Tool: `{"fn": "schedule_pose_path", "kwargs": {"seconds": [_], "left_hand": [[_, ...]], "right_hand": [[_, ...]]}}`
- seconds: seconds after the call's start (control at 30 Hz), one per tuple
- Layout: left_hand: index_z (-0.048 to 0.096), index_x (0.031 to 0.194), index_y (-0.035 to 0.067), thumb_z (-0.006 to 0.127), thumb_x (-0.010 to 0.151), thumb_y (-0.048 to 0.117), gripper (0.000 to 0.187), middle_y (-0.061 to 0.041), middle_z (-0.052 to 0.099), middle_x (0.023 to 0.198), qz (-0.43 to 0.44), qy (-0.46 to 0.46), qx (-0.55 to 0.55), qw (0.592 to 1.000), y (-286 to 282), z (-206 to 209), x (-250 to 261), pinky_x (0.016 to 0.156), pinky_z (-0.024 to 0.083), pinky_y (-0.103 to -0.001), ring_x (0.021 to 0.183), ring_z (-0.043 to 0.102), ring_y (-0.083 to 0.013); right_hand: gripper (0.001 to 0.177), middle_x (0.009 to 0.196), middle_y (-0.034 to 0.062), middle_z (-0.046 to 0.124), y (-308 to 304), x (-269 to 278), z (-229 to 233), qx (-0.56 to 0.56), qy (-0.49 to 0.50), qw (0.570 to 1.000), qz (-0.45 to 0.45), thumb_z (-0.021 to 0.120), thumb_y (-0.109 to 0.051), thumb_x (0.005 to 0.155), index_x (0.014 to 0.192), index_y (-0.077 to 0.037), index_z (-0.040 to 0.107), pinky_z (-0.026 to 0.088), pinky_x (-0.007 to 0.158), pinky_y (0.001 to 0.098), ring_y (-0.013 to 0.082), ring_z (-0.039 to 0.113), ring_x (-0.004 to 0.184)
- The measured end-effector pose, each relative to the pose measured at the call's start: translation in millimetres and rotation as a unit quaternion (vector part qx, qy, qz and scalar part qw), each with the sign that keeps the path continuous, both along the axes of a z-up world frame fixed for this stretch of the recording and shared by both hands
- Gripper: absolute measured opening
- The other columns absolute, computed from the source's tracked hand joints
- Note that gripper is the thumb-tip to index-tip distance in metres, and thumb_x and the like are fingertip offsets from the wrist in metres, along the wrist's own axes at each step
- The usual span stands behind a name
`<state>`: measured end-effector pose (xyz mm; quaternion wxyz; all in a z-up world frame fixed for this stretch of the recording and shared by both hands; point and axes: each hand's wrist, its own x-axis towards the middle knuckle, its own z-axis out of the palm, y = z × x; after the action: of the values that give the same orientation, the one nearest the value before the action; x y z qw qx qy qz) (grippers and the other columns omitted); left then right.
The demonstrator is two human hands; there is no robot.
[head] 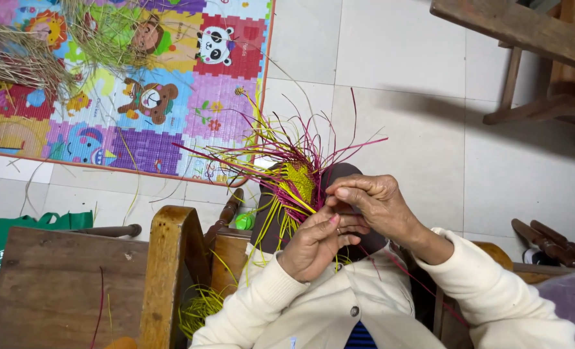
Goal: A person is weaving a basket by interlacing multiple colored strips together.
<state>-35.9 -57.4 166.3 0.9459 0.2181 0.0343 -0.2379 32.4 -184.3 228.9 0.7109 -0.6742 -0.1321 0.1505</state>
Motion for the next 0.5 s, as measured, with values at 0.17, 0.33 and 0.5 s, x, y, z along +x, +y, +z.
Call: {"fn": "schedule_pose_path", "kwargs": {"seconds": [0.17,0.33,0.5], "left_hand": [[0.053,0.103,-0.002,0.052,0.097,0.016,0.019,-0.009,0.049,0.061,0.035,0.009,-0.004,0.999,3,-5,4,0.071,0.052,-0.032,0.064,0.056,-0.021],[0.058,0.091,-0.007,0.056,0.092,0.007,0.014,-0.004,0.038,0.056,0.01,0.003,0.065,0.998,30,11,-2,0.05,0.035,-0.026,0.05,0.038,-0.0118],[0.063,0.077,0.001,0.047,0.078,-0.001,0.016,0.001,0.049,0.058,0.038,-0.11,0.288,0.95,70,16,-9,0.044,0.022,-0.023,0.047,0.031,-0.0049]], "right_hand": [[0.015,0.063,0.0157,0.068,-5,17,-33,0.143,0.095,0.985,-0.012,0.06,-0.005,0.09,0.092,0.007,0.068,0.056,0.049,0.0314,0.0158,0.062,0.058],[0.016,0.055,0.0086,0.046,-27,35,-46,0.29,0.245,0.925,0.028,0.057,-0.011,0.094,0.093,0.004,0.062,0.048,0.047,0.0351,0.0196,0.05,0.051],[0.013,0.055,0.0014,0.038,-73,57,-47,0.313,0.222,0.921,0.061,0.059,-0.009,0.094,0.096,0.003,0.063,0.031,0.044,0.0227,0.0108,0.035,0.049]]}}
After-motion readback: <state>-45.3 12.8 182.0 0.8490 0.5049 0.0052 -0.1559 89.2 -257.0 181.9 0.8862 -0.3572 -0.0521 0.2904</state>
